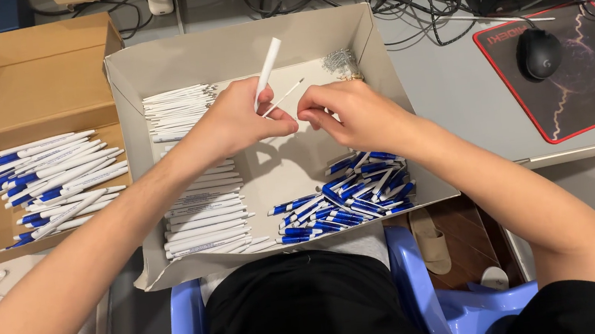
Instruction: Assembling pens by inserting ink refills into barrels and attaching caps.
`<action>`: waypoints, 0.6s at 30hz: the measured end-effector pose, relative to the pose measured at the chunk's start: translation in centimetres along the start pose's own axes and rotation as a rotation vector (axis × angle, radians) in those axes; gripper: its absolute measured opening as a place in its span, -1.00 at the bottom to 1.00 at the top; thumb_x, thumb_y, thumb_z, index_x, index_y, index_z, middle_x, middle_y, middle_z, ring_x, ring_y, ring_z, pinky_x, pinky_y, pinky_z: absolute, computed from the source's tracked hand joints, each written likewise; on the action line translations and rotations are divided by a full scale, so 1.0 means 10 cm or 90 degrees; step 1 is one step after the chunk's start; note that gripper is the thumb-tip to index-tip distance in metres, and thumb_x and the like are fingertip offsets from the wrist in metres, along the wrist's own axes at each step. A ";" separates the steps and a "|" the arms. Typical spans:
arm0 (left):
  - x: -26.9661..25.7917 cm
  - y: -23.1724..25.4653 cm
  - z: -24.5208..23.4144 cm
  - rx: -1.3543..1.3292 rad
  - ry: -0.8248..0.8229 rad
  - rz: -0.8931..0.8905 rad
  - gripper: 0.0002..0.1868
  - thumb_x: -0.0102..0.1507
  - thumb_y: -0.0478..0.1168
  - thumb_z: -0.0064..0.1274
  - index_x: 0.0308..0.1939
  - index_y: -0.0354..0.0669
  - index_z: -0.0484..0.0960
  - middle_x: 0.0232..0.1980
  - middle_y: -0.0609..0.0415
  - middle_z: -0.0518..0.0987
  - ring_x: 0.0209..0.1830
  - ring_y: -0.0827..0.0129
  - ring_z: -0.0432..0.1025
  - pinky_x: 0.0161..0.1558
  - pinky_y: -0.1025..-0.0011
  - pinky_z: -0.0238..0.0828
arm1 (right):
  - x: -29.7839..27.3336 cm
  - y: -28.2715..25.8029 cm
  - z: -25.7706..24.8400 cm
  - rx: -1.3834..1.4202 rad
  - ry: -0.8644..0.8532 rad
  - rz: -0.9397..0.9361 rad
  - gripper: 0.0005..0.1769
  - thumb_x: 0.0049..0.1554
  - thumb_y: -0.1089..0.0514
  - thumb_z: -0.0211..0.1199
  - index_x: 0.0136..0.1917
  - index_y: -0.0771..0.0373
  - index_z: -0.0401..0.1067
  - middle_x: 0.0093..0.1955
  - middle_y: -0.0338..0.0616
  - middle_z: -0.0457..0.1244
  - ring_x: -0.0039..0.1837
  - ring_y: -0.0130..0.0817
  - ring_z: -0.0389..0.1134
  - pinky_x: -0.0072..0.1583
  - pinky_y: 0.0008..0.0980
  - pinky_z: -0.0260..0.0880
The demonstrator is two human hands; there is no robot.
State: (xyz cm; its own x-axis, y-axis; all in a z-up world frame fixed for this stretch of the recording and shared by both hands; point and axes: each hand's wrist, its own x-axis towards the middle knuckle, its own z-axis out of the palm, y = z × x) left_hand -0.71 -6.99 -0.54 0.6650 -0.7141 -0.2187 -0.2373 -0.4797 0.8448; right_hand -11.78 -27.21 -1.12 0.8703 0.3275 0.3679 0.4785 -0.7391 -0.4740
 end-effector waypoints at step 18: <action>-0.36 0.22 -0.29 -0.175 -0.196 -0.037 -0.75 0.14 -0.33 -0.05 -0.26 -0.02 0.18 -0.36 0.11 0.48 -0.44 0.56 0.11 -0.38 0.61 0.02 | 0.01 0.01 -0.07 -0.227 0.081 -0.190 -0.85 0.30 0.28 0.31 -0.11 0.18 0.40 -0.29 -0.22 0.24 -0.18 -0.22 0.35 -0.08 -0.34 0.35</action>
State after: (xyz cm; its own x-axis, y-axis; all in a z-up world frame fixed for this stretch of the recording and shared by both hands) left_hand -1.54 -4.01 3.50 0.4193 -0.8289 -0.3702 0.0196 -0.3995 0.9165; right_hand -11.67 -27.64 -0.60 0.6692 0.4974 0.5520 0.6158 -0.7870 -0.0374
